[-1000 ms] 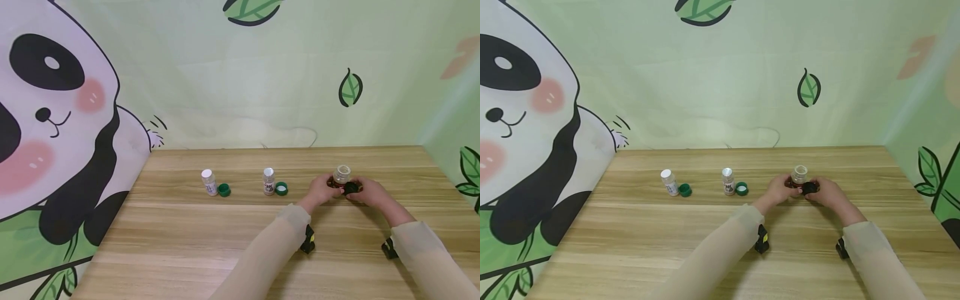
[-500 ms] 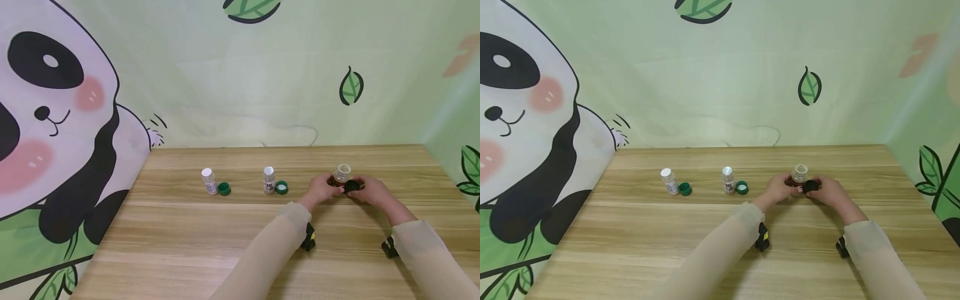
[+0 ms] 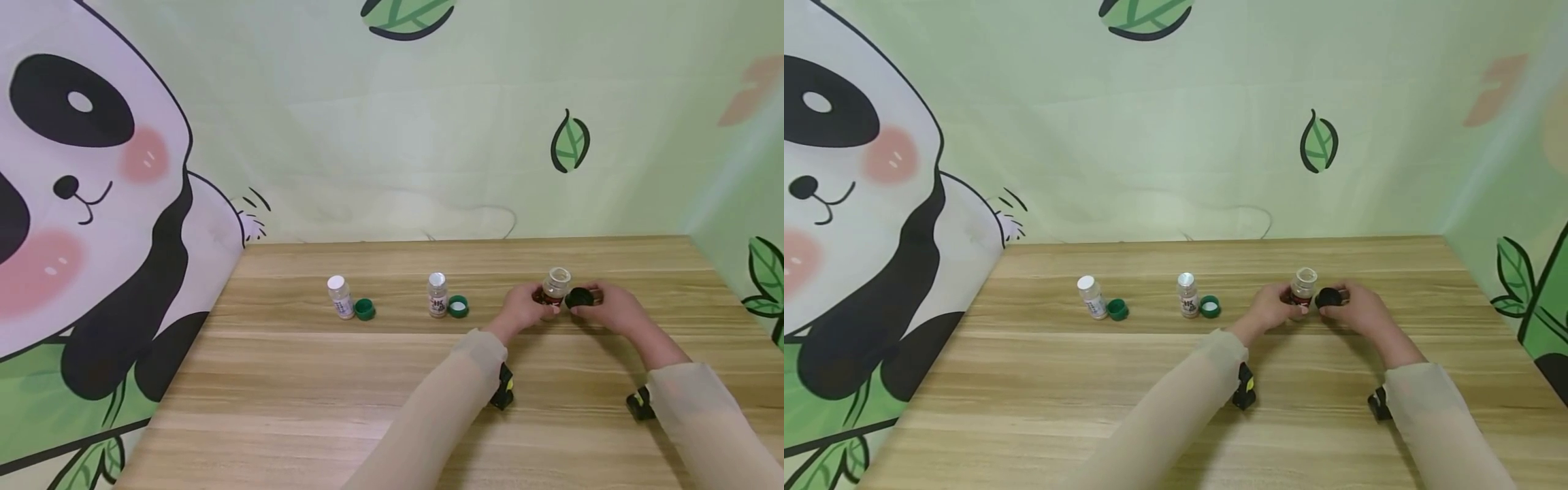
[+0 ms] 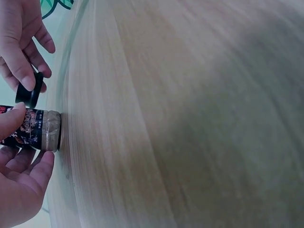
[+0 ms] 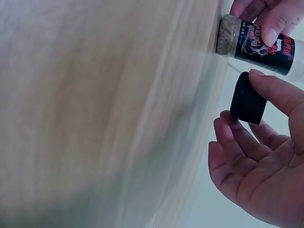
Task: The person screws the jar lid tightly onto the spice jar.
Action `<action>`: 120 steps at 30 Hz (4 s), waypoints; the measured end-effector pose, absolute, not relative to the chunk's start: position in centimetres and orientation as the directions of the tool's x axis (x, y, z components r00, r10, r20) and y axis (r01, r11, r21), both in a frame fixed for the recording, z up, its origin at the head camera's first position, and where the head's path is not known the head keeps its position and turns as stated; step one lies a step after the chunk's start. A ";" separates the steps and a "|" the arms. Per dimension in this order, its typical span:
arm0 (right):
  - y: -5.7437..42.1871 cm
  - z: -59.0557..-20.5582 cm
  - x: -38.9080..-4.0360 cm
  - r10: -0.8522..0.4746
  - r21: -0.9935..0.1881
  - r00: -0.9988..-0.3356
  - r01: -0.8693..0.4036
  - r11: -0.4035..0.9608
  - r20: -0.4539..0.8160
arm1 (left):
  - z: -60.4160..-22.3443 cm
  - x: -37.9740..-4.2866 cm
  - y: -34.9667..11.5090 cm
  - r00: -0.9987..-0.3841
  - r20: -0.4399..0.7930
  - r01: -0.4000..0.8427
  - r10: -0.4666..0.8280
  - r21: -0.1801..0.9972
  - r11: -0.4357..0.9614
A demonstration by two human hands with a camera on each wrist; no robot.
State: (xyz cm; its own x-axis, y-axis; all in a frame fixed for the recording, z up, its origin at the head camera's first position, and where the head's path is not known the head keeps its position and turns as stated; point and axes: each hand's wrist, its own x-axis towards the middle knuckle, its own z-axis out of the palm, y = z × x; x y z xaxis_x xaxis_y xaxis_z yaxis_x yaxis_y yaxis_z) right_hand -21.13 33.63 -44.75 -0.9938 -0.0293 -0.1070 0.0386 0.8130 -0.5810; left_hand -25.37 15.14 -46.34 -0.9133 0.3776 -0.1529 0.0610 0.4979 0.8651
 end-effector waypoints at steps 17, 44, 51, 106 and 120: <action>33.8 -42.9 -20.4 0.006 -0.628 -0.998 0.046 0.777 -0.065 | -46.4 -25.5 15.3 -0.917 -0.141 0.087 0.372 0.842 0.532; 32.9 -41.9 -20.5 0.022 -0.643 -0.999 0.038 0.765 -0.033 | -46.2 -25.5 15.4 -0.917 -0.133 0.104 0.376 0.829 0.549; 32.7 -41.6 -20.6 0.012 -0.636 -1.000 0.018 0.772 -0.014 | -46.5 -25.7 15.6 -0.919 -0.111 0.128 0.379 0.825 0.551; 30.6 -41.1 -21.2 -0.014 -0.648 -0.993 -0.090 0.756 0.121 | -46.4 -25.5 15.3 -0.916 -0.116 0.130 0.385 0.821 0.557; 30.6 -41.0 -21.3 -0.031 -0.618 -0.990 -0.109 0.779 0.136 | -46.5 -25.7 15.3 -0.912 -0.113 0.136 0.394 0.823 0.552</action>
